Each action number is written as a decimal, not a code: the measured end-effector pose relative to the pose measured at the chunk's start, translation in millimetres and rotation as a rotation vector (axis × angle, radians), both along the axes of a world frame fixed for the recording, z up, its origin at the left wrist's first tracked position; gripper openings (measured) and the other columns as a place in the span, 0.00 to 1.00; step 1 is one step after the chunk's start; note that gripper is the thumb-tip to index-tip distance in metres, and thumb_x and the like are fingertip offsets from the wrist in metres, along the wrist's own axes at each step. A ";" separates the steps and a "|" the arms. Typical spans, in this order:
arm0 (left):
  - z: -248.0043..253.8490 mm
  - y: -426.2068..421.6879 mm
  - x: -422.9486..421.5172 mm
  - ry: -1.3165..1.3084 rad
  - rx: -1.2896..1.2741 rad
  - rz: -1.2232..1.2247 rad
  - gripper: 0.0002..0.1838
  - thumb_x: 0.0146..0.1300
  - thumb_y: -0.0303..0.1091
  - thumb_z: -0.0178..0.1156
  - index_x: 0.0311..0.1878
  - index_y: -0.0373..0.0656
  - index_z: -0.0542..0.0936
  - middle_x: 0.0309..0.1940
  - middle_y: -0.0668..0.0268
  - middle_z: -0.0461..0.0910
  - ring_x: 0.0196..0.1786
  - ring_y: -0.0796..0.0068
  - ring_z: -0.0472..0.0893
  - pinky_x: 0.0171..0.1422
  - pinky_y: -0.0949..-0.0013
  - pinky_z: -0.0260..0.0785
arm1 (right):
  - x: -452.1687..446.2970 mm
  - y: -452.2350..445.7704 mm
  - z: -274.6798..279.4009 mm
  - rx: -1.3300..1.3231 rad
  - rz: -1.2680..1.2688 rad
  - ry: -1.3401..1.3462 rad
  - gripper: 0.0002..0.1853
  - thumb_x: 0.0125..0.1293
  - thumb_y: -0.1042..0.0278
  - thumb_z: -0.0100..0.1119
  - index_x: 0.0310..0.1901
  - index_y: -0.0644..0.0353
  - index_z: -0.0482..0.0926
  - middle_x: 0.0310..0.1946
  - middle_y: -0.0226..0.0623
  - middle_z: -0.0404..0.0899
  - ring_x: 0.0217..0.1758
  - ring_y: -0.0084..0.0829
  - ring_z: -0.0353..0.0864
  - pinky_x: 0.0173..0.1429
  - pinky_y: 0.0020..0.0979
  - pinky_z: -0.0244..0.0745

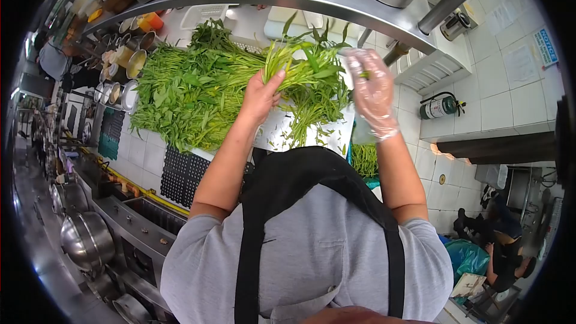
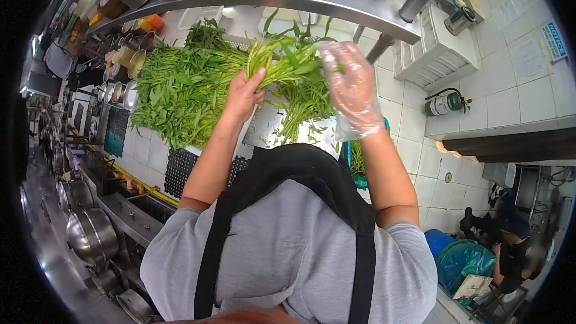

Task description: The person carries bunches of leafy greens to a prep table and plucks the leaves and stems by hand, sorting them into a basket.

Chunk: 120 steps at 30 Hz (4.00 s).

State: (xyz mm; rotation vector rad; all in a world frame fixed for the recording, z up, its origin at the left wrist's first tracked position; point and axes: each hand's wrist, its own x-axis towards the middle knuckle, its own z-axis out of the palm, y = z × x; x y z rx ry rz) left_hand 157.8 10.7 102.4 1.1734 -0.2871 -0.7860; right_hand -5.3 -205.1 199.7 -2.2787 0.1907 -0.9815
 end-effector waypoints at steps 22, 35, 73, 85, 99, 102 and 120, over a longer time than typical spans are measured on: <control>8.4 -23.0 5.5 -0.410 -0.003 -0.101 0.17 0.80 0.34 0.67 0.66 0.37 0.83 0.51 0.70 0.89 0.48 0.81 0.84 0.57 0.72 0.78 | -17.7 31.6 -17.9 -0.191 0.070 -0.054 0.25 0.66 0.79 0.68 0.65 0.56 0.85 0.61 0.46 0.88 0.61 0.51 0.89 0.64 0.45 0.87; 3.4 15.4 5.3 -0.072 0.044 0.097 0.14 0.79 0.37 0.69 0.61 0.45 0.81 0.33 0.78 0.76 0.24 0.89 0.64 0.26 0.76 0.53 | -63.2 4.4 -80.4 0.080 -0.098 0.158 0.17 0.78 0.76 0.59 0.65 0.61 0.84 0.58 0.52 0.88 0.61 0.55 0.88 0.70 0.46 0.82; -10.3 -1.3 -1.6 0.054 0.014 0.029 0.07 0.85 0.39 0.63 0.54 0.50 0.76 0.31 0.78 0.70 0.19 0.86 0.58 0.25 0.74 0.54 | -98.0 -17.6 -75.7 0.075 -0.246 0.238 0.17 0.72 0.82 0.62 0.61 0.62 0.85 0.54 0.53 0.89 0.58 0.58 0.89 0.64 0.47 0.83; -10.3 0.7 -0.6 0.005 -0.036 0.010 0.08 0.87 0.41 0.60 0.50 0.50 0.76 0.30 0.78 0.70 0.19 0.85 0.58 0.25 0.73 0.53 | -108.3 -29.5 -74.1 0.037 -0.232 0.188 0.25 0.64 0.88 0.59 0.63 0.63 0.84 0.53 0.55 0.88 0.56 0.59 0.89 0.63 0.48 0.83; -7.6 -1.0 -3.0 0.017 -0.023 0.022 0.14 0.88 0.45 0.59 0.44 0.51 0.74 0.23 0.77 0.67 0.18 0.84 0.58 0.24 0.71 0.51 | -114.4 -30.6 -81.1 0.051 -0.235 0.184 0.26 0.65 0.88 0.60 0.64 0.60 0.83 0.55 0.55 0.88 0.58 0.60 0.89 0.63 0.49 0.83; -9.0 -1.8 -3.8 0.014 -0.008 0.010 0.14 0.88 0.46 0.59 0.44 0.51 0.74 0.23 0.77 0.68 0.18 0.83 0.59 0.25 0.71 0.52 | -115.5 -30.2 -82.9 0.045 -0.243 0.190 0.24 0.67 0.87 0.60 0.64 0.61 0.83 0.54 0.55 0.88 0.57 0.60 0.89 0.63 0.48 0.83; -16.3 -3.0 -3.0 -0.016 0.083 0.005 0.20 0.89 0.54 0.55 0.47 0.45 0.78 0.25 0.75 0.70 0.20 0.84 0.62 0.26 0.72 0.55 | -91.3 -16.5 26.9 0.242 -0.305 -0.019 0.13 0.80 0.76 0.60 0.60 0.63 0.89 0.53 0.46 0.92 0.56 0.41 0.92 0.67 0.42 0.83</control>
